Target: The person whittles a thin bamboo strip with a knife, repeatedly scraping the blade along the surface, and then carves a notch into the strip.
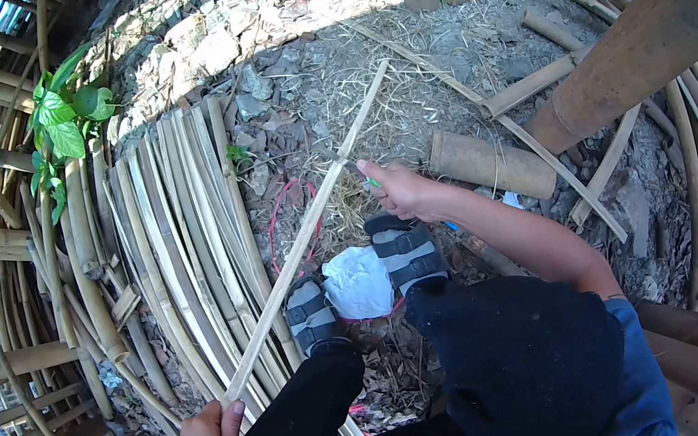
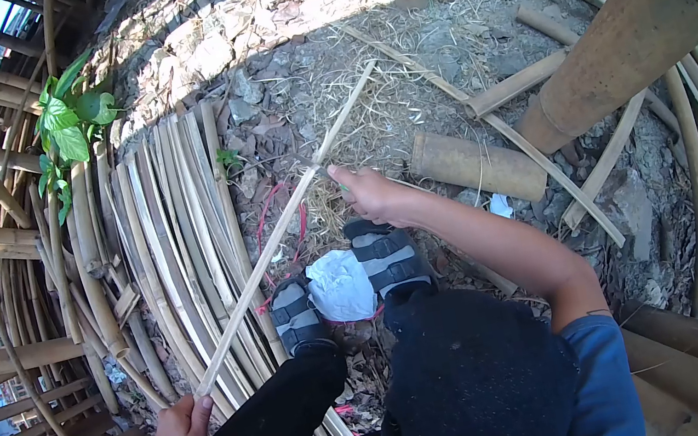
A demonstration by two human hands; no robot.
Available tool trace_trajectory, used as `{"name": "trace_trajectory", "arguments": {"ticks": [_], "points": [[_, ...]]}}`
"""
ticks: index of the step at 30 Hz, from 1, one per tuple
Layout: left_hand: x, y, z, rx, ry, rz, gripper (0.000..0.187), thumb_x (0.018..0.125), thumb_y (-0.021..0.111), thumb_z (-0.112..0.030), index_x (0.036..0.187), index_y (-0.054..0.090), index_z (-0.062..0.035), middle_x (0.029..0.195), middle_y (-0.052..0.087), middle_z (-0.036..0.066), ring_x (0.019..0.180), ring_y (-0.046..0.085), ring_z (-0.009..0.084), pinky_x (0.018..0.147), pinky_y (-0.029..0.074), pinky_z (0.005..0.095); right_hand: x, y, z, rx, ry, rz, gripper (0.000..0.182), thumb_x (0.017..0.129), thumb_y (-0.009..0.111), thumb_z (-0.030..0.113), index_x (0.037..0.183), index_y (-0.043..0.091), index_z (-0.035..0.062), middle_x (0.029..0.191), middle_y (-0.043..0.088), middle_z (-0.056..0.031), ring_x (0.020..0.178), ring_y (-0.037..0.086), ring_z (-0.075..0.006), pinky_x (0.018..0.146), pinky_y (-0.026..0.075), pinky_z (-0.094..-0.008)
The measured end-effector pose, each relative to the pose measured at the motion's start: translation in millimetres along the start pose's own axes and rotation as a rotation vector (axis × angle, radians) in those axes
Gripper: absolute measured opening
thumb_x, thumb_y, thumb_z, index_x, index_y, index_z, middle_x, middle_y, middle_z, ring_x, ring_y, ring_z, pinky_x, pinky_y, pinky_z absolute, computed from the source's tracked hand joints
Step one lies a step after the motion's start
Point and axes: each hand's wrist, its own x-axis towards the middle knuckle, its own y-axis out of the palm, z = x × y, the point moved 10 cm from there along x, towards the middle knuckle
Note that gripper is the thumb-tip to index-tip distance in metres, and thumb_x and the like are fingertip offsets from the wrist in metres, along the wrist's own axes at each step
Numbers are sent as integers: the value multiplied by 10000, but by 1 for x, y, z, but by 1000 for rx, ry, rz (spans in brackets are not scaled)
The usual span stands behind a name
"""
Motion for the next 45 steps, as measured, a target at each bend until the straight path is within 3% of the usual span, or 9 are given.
{"name": "trace_trajectory", "arguments": {"ticks": [5,7,11,13,19,25,33,37,45], "points": [[1,3,4,-30,-39,26,513,1029,512,-348,718,527,60,562,531,262,558,576,451,554,438,479,-78,32,89,-352,-339,55,610,1021,448,464,680,610,-15,571,573,-244,591,619,-425,601,483,-517],[2,7,11,-33,-61,64,465,1040,490,-329,783,542,55,566,515,186,532,532,283,563,423,428,-109,55,117,-462,-618,85,635,1017,421,515,723,661,6,613,627,-219,602,655,-413,576,522,-517],[0,5,10,-9,-44,45,467,1044,485,-330,782,544,53,565,521,172,529,524,263,562,422,423,-54,16,66,-592,-450,-121,596,1016,440,490,730,681,26,588,643,-171,531,659,-359,529,541,-479],[1,6,9,-24,-39,28,510,1029,512,-348,725,533,61,561,534,258,558,573,449,553,435,480,-32,-18,56,-690,-350,-189,624,1031,404,479,716,683,18,629,657,-201,589,677,-374,556,543,-491],[2,4,2,-42,-44,29,499,1030,512,-344,735,542,57,548,525,246,553,573,439,549,433,476,-92,42,107,-569,-598,33,553,1024,452,428,698,645,26,576,604,-207,534,631,-394,530,510,-491],[1,2,2,-20,-31,14,497,1033,504,-339,730,535,53,542,520,243,537,564,436,547,434,477,-21,-16,59,-678,-281,-113,593,1030,415,472,786,695,8,645,657,-202,607,673,-391,584,545,-506],[2,4,5,1,-31,33,502,1035,495,-345,733,539,53,549,529,249,556,580,451,551,443,484,-98,38,98,-655,-633,89,584,1022,450,450,733,660,-12,607,627,-216,592,651,-422,575,532,-515],[3,4,3,-2,-35,26,496,1036,489,-340,736,541,52,557,534,253,569,586,458,556,446,489,-34,-14,69,-648,-345,-168,547,1018,461,425,755,662,-12,629,637,-215,580,661,-390,562,541,-510],[0,7,6,-3,-42,38,482,1033,494,-330,741,543,51,574,542,265,596,594,473,571,447,500,-17,-28,60,-800,-426,-198,578,1015,446,468,770,704,12,619,656,-189,566,670,-379,565,550,-495]]}}
